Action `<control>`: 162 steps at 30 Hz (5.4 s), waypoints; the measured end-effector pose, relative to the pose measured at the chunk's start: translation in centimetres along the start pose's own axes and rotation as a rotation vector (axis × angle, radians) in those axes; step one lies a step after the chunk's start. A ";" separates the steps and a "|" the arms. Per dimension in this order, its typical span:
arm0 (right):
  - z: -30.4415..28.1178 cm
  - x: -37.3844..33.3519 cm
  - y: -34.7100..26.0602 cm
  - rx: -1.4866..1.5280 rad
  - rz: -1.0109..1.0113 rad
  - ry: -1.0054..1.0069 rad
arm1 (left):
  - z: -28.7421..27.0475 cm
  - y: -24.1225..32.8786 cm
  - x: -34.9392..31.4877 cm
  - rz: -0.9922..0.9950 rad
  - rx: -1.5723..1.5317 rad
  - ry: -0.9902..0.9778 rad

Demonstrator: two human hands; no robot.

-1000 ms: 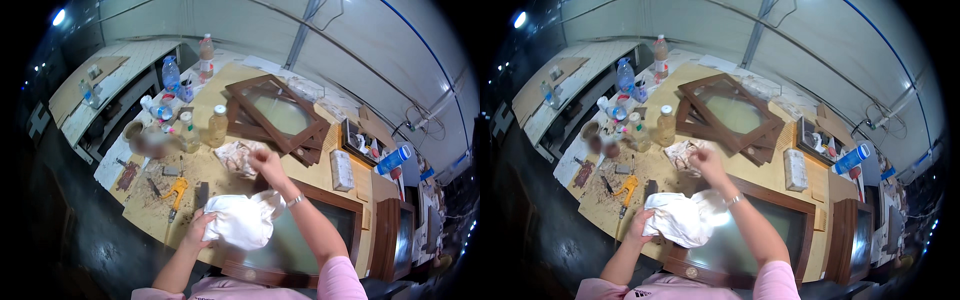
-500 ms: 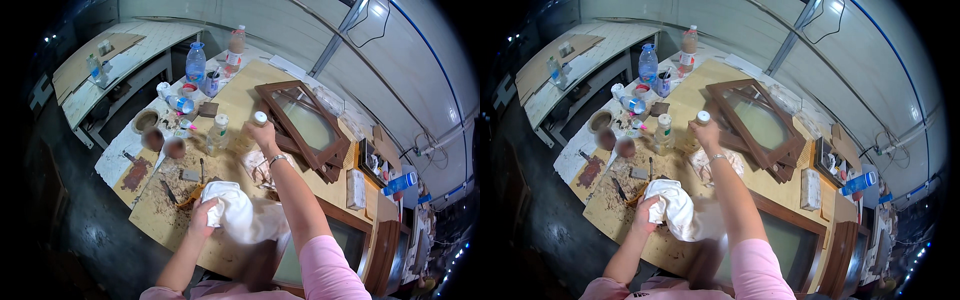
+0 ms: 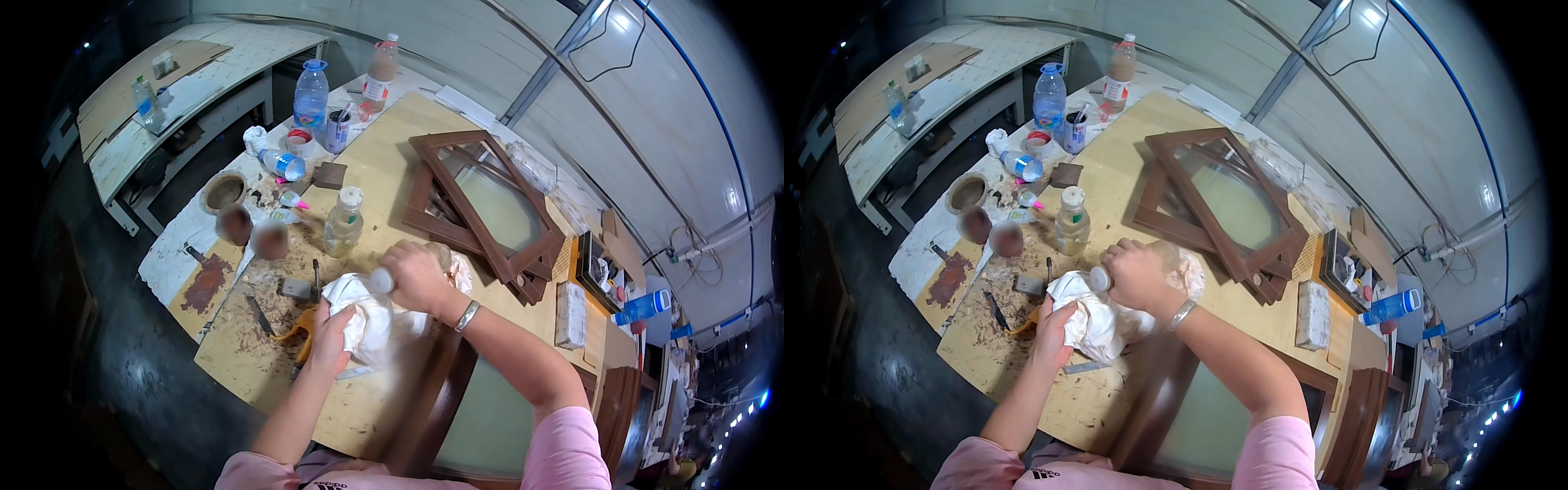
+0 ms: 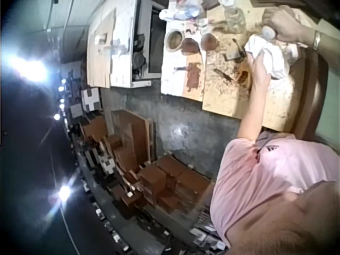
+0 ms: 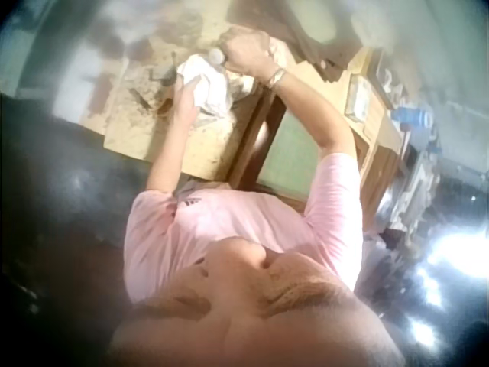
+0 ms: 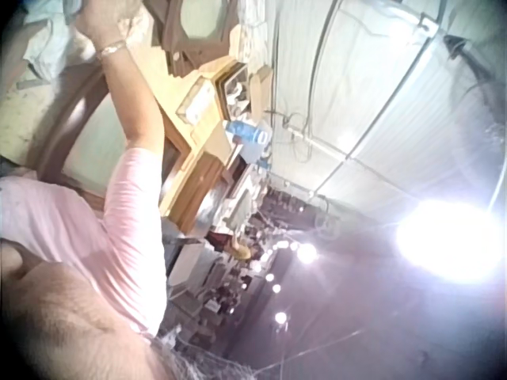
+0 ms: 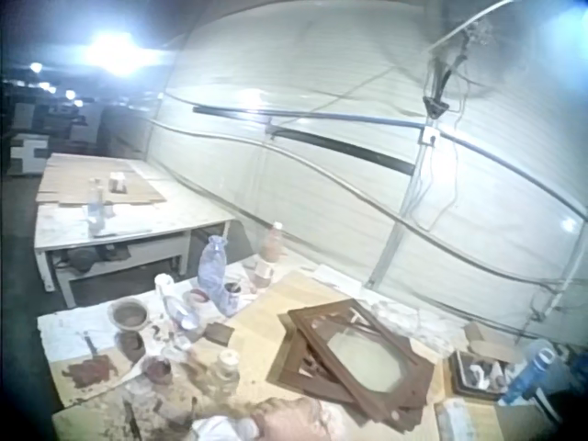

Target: The person is wiping and polishing wooden cabinet door frames with a cloth and a sanding block, applying a liquid from a bottle onto the wood and glass surfaces, and rubbing them repeatedly.

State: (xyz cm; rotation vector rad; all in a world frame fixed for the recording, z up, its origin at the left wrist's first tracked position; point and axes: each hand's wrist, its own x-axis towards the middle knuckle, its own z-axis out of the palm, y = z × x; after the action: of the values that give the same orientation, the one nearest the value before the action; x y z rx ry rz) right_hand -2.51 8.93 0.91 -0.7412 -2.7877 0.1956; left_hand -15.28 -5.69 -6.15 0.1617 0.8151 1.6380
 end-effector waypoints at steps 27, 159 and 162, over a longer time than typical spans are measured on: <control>0.5 1.9 0.1 -0.263 0.146 -0.025 | 0.3 0.3 -2.7 0.027 0.012 -0.181; -9.3 -54.8 3.6 0.253 1.586 0.591 | 18.1 -23.1 -19.7 0.629 1.552 -1.312; -8.7 -56.0 4.2 0.286 1.612 0.582 | 16.0 -22.3 -26.1 0.677 1.334 -1.808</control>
State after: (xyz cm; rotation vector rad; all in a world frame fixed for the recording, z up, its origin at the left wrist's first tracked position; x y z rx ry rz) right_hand 48.83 -15.09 -2.96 -2.2282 -1.0489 0.4938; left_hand 17.86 -22.50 1.26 2.5524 0.1575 0.5451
